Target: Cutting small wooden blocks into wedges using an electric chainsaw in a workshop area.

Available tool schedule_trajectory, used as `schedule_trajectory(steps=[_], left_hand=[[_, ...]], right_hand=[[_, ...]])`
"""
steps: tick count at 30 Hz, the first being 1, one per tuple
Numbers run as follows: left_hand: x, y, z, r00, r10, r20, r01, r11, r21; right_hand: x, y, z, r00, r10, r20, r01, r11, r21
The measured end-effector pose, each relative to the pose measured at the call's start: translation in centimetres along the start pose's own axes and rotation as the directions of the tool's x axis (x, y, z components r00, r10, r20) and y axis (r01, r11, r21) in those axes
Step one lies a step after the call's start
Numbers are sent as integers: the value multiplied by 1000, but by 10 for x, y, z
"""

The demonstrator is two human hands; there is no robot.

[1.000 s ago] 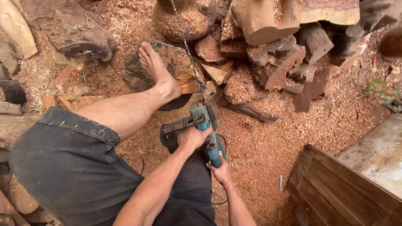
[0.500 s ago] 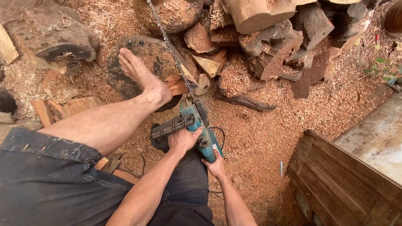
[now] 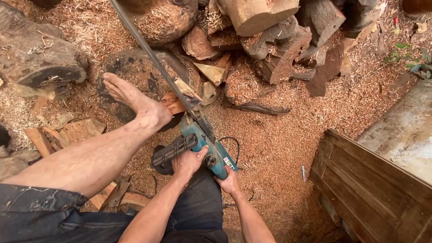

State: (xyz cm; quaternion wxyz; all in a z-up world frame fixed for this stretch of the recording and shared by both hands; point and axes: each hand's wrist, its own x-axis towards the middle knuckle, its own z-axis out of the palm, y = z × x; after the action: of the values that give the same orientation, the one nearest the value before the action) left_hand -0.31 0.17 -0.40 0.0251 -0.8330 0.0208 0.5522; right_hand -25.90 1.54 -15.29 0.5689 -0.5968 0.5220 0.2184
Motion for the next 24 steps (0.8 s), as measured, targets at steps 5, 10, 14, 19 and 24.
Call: schedule_trajectory(steps=[5,10,14,19,24], left_hand=[[12,-16,16,998,31,-49,-30,999,14],[26,-33,34,998,60,-5,-59,996,66],[25,-13,7,994,58,91,-67,992,105],[12,7,-16,992,36,123,-44,997,64],[16,17,-20,974,-35,224,24,998,55]], right_hand=[[-3,-14,-3,998,43,44,-43,999,17],[-4,-10,2,995,78,56,-79,997,14],[-3,-9,3,996,61,69,-63,997,35],[-1,-9,3,994,67,84,-70,997,36],[-1,-11,0,994,62,91,-66,997,44]])
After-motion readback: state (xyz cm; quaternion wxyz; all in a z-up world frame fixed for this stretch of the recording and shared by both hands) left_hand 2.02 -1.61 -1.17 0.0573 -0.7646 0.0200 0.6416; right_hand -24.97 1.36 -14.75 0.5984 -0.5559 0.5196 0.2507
